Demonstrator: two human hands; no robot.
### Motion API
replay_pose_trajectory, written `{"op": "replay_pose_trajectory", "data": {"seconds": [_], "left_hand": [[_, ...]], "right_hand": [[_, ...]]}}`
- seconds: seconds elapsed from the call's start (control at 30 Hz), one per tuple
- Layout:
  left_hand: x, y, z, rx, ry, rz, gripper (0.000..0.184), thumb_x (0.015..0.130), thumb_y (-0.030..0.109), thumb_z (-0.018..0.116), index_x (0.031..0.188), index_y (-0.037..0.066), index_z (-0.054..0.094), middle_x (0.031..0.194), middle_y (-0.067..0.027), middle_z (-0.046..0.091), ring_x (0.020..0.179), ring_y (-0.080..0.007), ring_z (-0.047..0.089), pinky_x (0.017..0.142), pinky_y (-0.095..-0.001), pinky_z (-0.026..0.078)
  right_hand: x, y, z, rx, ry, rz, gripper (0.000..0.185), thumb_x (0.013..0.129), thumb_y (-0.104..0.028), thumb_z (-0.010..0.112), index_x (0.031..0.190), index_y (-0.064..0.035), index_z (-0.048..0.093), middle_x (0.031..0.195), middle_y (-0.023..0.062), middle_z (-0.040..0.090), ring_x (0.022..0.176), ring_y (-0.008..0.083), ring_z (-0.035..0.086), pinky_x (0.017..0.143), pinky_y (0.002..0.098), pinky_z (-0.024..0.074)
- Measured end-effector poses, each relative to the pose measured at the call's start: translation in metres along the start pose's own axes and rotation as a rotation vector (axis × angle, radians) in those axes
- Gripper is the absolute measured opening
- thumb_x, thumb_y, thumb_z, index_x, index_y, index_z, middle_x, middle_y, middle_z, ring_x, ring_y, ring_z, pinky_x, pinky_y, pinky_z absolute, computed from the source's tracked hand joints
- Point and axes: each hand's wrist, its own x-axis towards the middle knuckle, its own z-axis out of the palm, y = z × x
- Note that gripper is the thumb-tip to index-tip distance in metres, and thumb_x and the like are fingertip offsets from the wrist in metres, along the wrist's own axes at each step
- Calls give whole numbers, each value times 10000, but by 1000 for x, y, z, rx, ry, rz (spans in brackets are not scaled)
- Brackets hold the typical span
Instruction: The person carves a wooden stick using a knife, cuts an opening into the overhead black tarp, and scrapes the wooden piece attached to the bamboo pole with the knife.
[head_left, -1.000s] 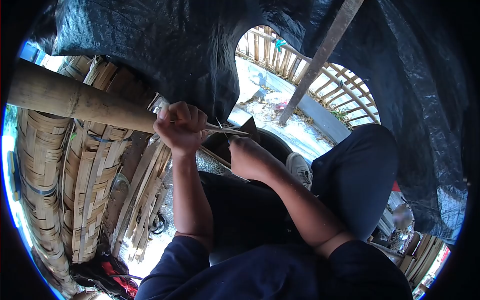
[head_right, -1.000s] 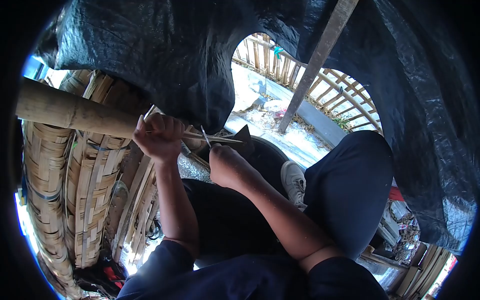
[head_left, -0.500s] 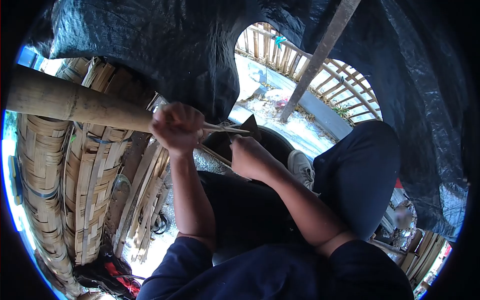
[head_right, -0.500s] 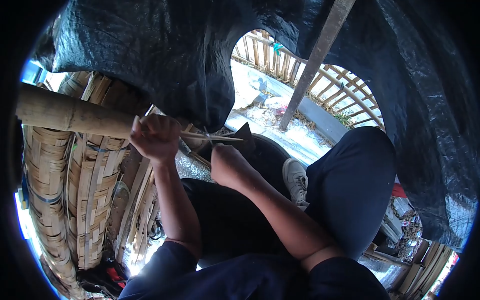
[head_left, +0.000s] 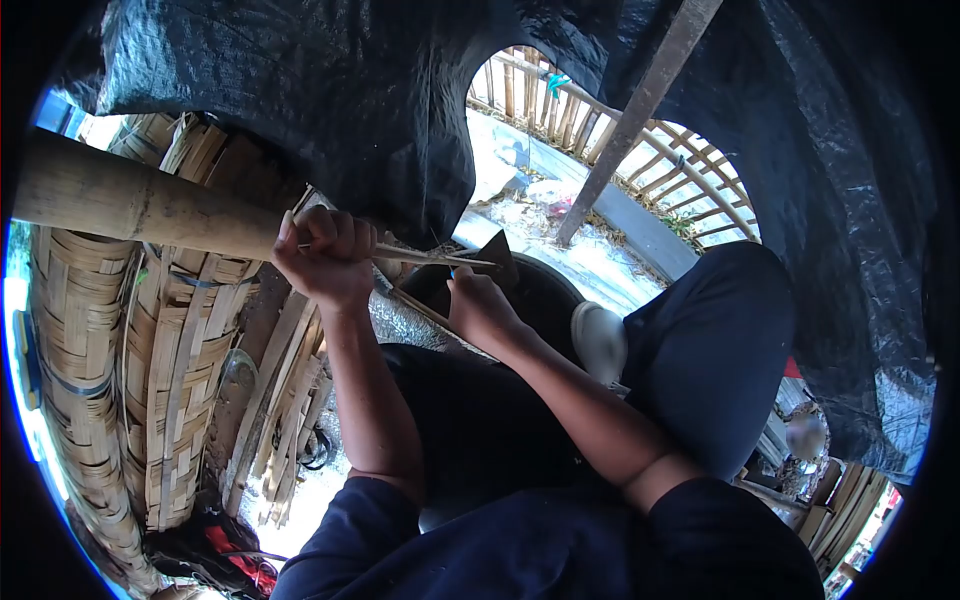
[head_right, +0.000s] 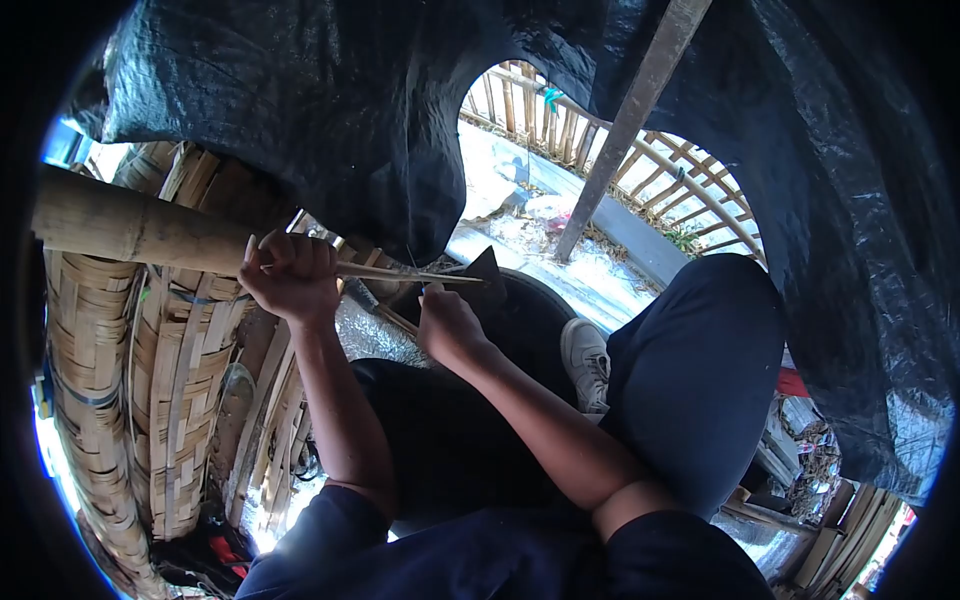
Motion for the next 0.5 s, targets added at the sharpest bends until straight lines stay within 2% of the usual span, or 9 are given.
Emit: {"op": "replay_pose_trajectory", "data": {"seconds": [0.07, 0.17, 0.2, 0.3, 0.37, 0.43, 0.5], "left_hand": [[2, -1, 1, -15, 64, -2, 462, 906, 442, 360, 575, 143, 241, 453, 32, 164, 426, -90, 92, 397, -291, 104], [1, -2, 3, -32, -1, -18, 461, 906, 441, 355, 571, 143, 245, 451, 31, 171, 423, -91, 94, 397, -292, 103], [1, -2, 3, -34, -2, -13, 461, 906, 441, 355, 571, 143, 245, 451, 31, 171, 423, -91, 94, 397, -292, 103], [3, -1, 6, -4, -25, -12, 462, 912, 435, 346, 569, 143, 244, 452, 31, 171, 424, -91, 95, 398, -291, 104], [3, -2, 7, 20, -22, 9, 463, 920, 429, 335, 568, 142, 243, 451, 30, 173, 422, -91, 95, 396, -291, 107], [1, -2, 0, 0, 1, -7, 465, 925, 428, 327, 567, 142, 247, 450, 29, 174, 418, -92, 96, 393, -291, 109], [3, -2, -1, -27, 1, -11, 468, 930, 427, 319, 566, 141, 250, 450, 29, 175, 414, -92, 98, 391, -291, 111]], "right_hand": [[-5, -7, 3, 67, 46, -89, 188, 938, -93, 489, 878, 86, 498, 672, 291, 599, 713, 432, 638, 588, 470, 503], [-4, -13, 4, 28, 49, -39, 205, 945, -109, 473, 881, 83, 504, 687, 293, 604, 727, 443, 634, 604, 478, 508], [2, 10, 19, 37, 43, 114, 231, 952, -129, 453, 883, 83, 509, 693, 301, 602, 742, 450, 632, 619, 488, 508], [4, 61, 27, -41, 52, 39, 254, 959, -147, 437, 886, 84, 512, 700, 303, 604, 756, 457, 629, 636, 494, 508], [3, 18, 17, 48, 54, 117, 232, 951, -128, 444, 884, 84, 511, 707, 312, 600, 755, 463, 623, 633, 492, 507], [-2, -26, -1, 165, 74, -113, 213, 941, -111, 452, 870, 80, 516, 714, 323, 594, 748, 468, 616, 632, 497, 504], [1, -21, -1, 164, 45, -69, 202, 930, -98, 464, 846, 78, 518, 719, 334, 586, 742, 470, 612, 633, 498, 504]]}}
